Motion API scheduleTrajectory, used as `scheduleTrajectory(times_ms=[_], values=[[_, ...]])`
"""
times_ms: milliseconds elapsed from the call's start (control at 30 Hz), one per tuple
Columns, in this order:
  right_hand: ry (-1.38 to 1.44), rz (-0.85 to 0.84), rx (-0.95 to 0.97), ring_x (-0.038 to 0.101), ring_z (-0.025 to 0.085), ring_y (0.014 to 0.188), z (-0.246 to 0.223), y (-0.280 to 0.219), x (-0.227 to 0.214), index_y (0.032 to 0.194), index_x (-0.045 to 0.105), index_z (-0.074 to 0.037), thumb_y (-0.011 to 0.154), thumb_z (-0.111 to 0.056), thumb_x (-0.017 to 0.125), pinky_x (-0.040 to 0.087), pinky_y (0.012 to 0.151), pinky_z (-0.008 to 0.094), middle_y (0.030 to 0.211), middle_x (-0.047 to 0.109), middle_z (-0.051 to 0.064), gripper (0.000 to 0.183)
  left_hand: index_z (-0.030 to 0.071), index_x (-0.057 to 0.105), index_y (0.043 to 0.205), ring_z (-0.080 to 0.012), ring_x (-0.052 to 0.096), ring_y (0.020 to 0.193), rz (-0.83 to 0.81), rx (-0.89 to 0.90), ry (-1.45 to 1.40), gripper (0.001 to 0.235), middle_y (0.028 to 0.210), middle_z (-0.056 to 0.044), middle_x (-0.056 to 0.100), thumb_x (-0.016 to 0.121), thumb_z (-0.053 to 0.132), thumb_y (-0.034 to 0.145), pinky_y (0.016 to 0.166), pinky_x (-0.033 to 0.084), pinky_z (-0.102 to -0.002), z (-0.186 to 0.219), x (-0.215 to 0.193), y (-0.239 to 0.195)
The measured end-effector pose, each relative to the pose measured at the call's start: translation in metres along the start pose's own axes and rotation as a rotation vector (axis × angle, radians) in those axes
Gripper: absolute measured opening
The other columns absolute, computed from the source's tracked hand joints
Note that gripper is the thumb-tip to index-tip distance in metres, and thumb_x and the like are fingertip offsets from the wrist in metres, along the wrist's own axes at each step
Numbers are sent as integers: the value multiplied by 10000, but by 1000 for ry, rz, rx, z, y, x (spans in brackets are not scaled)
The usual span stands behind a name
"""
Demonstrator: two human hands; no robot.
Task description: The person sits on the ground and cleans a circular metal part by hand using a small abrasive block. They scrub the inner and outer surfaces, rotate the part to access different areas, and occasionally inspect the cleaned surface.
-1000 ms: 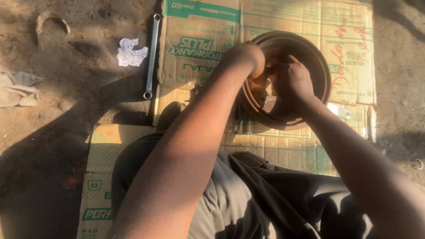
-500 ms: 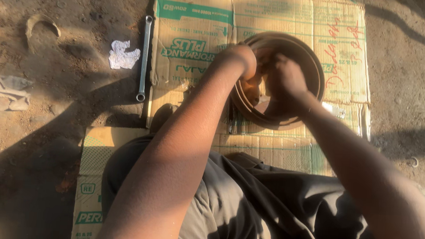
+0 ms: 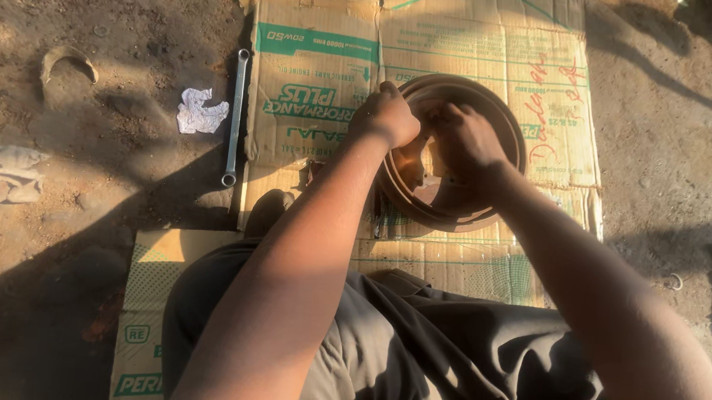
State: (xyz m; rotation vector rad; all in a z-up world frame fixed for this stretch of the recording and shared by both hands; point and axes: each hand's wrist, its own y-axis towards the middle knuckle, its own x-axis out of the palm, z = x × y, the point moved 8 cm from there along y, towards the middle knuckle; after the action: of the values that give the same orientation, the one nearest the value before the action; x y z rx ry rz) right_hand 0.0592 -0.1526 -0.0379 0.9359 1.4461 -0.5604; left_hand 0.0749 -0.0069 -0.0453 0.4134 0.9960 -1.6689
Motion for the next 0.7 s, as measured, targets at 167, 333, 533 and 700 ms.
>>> scheduleTrajectory(times_ms=[167, 333, 533, 700], values=[[-129, -107, -61, 635, 370, 1026, 10, -19, 0, 974, 758, -48, 855, -139, 651, 531, 876, 455, 1160, 667, 144, 184, -60, 392, 1444, -384, 654, 1221, 100, -76, -71, 513, 1355, -281, 611, 521, 145, 992, 1012, 564, -433, -15, 25, 7], [-272, -395, 323, 661, 347, 997, 37, -94, 27, 907, 745, -46, 929, -172, 624, 573, 854, 445, 1075, 666, 163, 176, -74, 292, 1512, -348, 643, 1239, -91, -325, 37, 699, 1403, -290, 558, 624, 190, 957, 1010, 567, -403, -11, 61, -59], [-39, -45, 269, 622, 369, 989, 37, -99, 9, 830, 710, -41, 868, -51, 605, 540, 894, 461, 1054, 638, 139, 112, 66, 600, 1326, -303, 634, 1243, -158, 20, 410, 573, 1379, -158, 622, 662, 451, 906, 1004, 540, -419, 24, 22, -38], [14, 47, 115, 612, 368, 969, 28, -82, -5, 853, 693, -30, 845, -114, 666, 530, 850, 452, 1009, 629, 137, 88, 71, 641, 1157, -362, 634, 1163, 95, 292, 203, 369, 1219, -158, 664, 713, 280, 861, 985, 529, -471, 44, 37, 11]])
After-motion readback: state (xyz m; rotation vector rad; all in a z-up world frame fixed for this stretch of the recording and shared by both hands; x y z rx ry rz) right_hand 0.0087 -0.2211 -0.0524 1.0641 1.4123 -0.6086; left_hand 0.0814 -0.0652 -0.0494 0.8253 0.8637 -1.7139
